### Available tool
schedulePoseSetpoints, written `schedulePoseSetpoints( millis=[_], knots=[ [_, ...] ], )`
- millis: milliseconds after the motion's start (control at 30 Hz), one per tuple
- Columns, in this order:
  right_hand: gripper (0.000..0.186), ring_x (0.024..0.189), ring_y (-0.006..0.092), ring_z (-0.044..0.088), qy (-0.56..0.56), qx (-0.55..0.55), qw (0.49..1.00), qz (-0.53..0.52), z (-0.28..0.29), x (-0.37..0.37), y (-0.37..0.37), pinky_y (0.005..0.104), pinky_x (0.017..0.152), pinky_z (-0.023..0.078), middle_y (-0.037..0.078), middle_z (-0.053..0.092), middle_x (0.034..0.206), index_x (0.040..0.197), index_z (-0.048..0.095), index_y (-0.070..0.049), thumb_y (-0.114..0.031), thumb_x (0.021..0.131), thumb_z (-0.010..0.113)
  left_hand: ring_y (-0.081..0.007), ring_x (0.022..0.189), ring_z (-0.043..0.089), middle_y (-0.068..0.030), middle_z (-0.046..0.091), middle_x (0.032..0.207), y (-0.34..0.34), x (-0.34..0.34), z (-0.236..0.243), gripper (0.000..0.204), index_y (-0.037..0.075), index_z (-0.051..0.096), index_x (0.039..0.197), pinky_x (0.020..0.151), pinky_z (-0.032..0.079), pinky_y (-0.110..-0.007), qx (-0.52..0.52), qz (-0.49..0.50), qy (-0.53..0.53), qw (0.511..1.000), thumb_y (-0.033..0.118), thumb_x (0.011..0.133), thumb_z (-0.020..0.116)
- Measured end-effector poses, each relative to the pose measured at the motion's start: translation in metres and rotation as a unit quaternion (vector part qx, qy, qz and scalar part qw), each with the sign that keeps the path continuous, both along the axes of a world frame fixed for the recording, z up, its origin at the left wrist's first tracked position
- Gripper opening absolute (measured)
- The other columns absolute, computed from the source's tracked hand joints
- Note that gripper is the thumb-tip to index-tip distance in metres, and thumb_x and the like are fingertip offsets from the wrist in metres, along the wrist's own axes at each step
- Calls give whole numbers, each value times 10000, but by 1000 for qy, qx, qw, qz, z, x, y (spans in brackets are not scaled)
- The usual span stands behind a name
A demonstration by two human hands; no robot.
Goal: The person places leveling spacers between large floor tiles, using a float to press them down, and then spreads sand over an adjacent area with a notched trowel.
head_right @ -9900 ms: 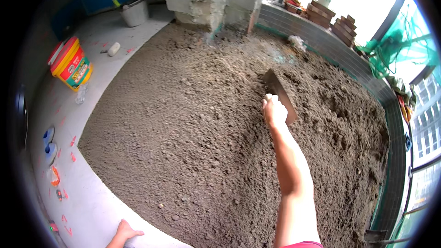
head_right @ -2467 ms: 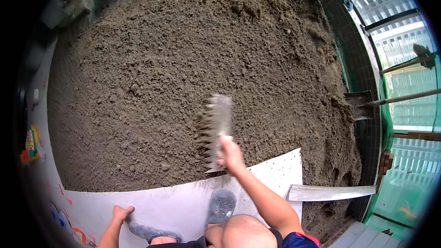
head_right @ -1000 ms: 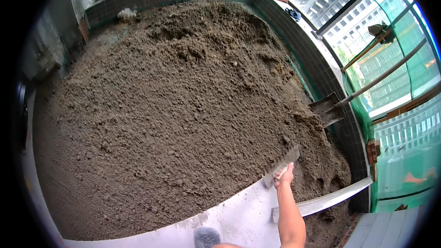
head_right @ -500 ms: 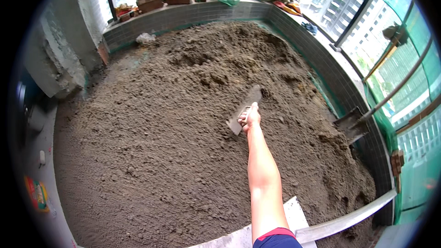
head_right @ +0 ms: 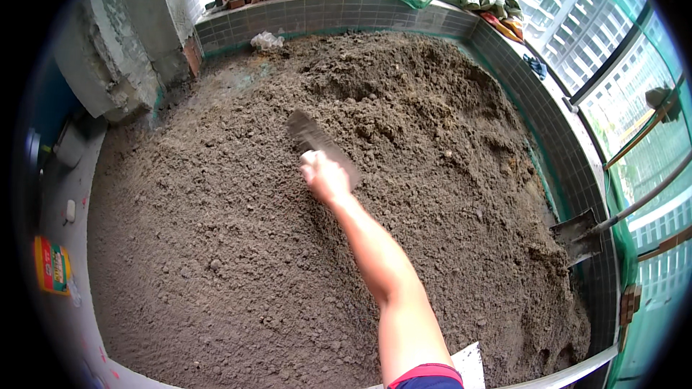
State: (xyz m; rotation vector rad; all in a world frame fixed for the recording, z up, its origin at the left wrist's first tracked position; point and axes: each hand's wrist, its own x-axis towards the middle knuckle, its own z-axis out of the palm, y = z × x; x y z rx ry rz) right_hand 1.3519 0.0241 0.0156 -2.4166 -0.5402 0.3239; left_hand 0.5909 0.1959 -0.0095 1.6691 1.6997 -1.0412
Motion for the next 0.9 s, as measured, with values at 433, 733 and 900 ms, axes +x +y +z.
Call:
schedulePoseSetpoints(
  millis=[433,733,900],
  knots=[
    [484,1082,408,626,-84,-193,895,-393,12,150,-237,507,922,489,243,648,1144,1196,545,-36,-437,924,558,-428,1090,603,-384,604,1118,-12,-34,-11,931,-215,572,1089,940,468,-473,-7,-90,9,996,682,840,548],
    [505,862,422,648,-242,-96,965,-21,-32,114,-79,512,831,530,240,604,1031,1473,362,-324,-244,986,469,-419,1121,603,-386,610,1079,-8,-65,-30,878,-205,595,1054,960,474,-455,94,-162,-58,981,640,812,612],
    [513,907,445,660,-191,-139,954,-185,-27,161,-147,534,818,542,251,637,1084,1420,434,-346,-196,932,485,-414,1118,604,-351,629,1083,-7,-47,-24,856,-157,624,1078,979,456,-452,-10,-114,-37,993,659,823,577]
  ],
)
